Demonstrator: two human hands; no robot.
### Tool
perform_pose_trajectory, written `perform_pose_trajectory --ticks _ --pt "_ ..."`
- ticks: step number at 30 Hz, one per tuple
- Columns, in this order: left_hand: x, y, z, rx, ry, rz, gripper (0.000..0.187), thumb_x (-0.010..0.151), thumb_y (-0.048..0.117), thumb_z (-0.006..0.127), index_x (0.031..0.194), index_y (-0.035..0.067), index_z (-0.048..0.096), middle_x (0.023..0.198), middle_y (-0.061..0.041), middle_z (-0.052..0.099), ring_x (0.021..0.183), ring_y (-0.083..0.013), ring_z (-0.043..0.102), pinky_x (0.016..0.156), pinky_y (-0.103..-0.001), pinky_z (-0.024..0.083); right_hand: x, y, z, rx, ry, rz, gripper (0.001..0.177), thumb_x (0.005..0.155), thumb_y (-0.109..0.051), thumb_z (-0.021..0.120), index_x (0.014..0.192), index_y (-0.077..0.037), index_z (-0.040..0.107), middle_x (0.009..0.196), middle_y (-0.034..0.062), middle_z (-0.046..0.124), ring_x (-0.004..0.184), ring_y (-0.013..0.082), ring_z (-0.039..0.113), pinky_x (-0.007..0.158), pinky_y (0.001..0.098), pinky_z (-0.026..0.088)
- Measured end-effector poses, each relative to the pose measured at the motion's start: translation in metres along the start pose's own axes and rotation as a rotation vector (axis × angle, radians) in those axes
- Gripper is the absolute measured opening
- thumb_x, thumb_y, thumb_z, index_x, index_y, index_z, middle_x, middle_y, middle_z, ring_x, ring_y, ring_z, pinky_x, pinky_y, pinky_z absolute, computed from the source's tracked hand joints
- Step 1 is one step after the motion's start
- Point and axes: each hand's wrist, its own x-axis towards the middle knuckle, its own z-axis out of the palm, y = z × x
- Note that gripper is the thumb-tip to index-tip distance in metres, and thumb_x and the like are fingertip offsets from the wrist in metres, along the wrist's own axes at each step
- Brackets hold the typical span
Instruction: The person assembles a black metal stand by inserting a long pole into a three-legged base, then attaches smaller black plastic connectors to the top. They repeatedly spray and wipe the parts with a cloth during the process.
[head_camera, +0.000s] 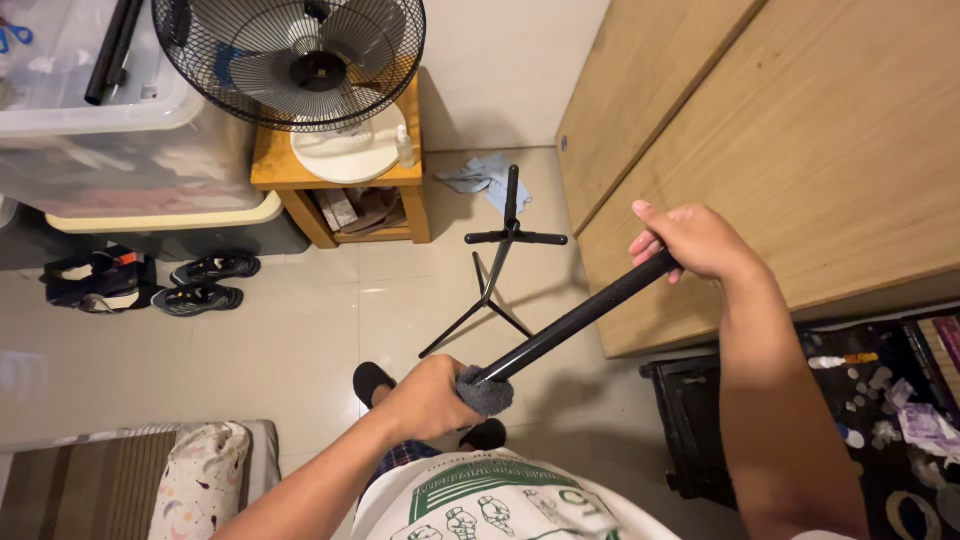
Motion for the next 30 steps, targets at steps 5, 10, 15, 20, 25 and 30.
perform_pose_trajectory --ticks 5,10,15,20,25,30 --pt "0.005 0.011 0.000 0.028 -0.003 -0.034 0.021 0.069 0.020 0.079 0.080 0.003 0.074 0.058 -0.007 0.063 0.053 -0.0143 0.058 0.057 -0.034 0.051 -0.001 -0.002 0.009 0.007 -0.064 0.015 0.072 0.096 -0.061 0.051 0.090 0.006 0.076 0.078 0.0166 0.077 0.054 0.0217 0.065 0.046 0.0351 0.052" --pt "0.013 0.021 0.004 0.043 0.001 0.005 0.022 0.071 0.021 0.077 0.073 -0.001 0.071 0.056 -0.012 0.061 0.051 -0.0214 0.059 0.058 -0.038 0.052 -0.014 -0.009 0.051 0.051 -0.057 -0.057 0.070 0.096 -0.058 0.052 0.090 0.007 0.077 0.076 0.0173 0.076 0.053 0.0233 0.067 0.049 0.0346 0.055" --pt "0.015 0.026 0.003 0.158 0.070 0.025 0.028 0.069 0.026 0.078 0.070 0.000 0.071 0.060 -0.018 0.063 0.056 -0.0290 0.065 0.064 -0.041 0.054 -0.033 -0.017 0.064 0.076 -0.045 -0.074 0.068 0.097 -0.056 0.051 0.092 0.006 0.077 0.077 0.0165 0.078 0.060 0.0224 0.072 0.055 0.0348 0.057" --pt "0.020 0.044 -0.007 0.166 0.060 -0.093 0.027 0.066 0.029 0.075 0.067 0.002 0.075 0.062 -0.015 0.071 0.062 -0.0278 0.072 0.068 -0.038 0.058 -0.043 -0.026 0.081 0.173 -0.076 -0.290 0.067 0.102 -0.050 0.049 0.092 0.010 0.077 0.081 0.0185 0.079 0.072 0.0223 0.077 0.071 0.0332 0.062" --pt "0.021 0.061 -0.008 0.169 0.050 -0.082 0.025 0.066 0.029 0.076 0.068 0.003 0.074 0.062 -0.013 0.071 0.062 -0.0276 0.072 0.068 -0.038 0.058 -0.063 -0.037 0.098 0.192 -0.094 -0.330 0.065 0.102 -0.050 0.047 0.099 0.008 0.077 0.089 0.0166 0.081 0.082 0.0213 0.077 0.079 0.0334 0.061" --pt "0.026 0.064 -0.004 0.123 0.046 -0.027 0.024 0.066 0.027 0.074 0.066 0.003 0.075 0.061 -0.014 0.071 0.060 -0.0294 0.073 0.066 -0.038 0.059 -0.082 -0.049 0.124 0.211 -0.110 -0.377 0.063 0.101 -0.049 0.047 0.104 0.006 0.077 0.096 0.0139 0.081 0.090 0.0196 0.078 0.085 0.0327 0.060"
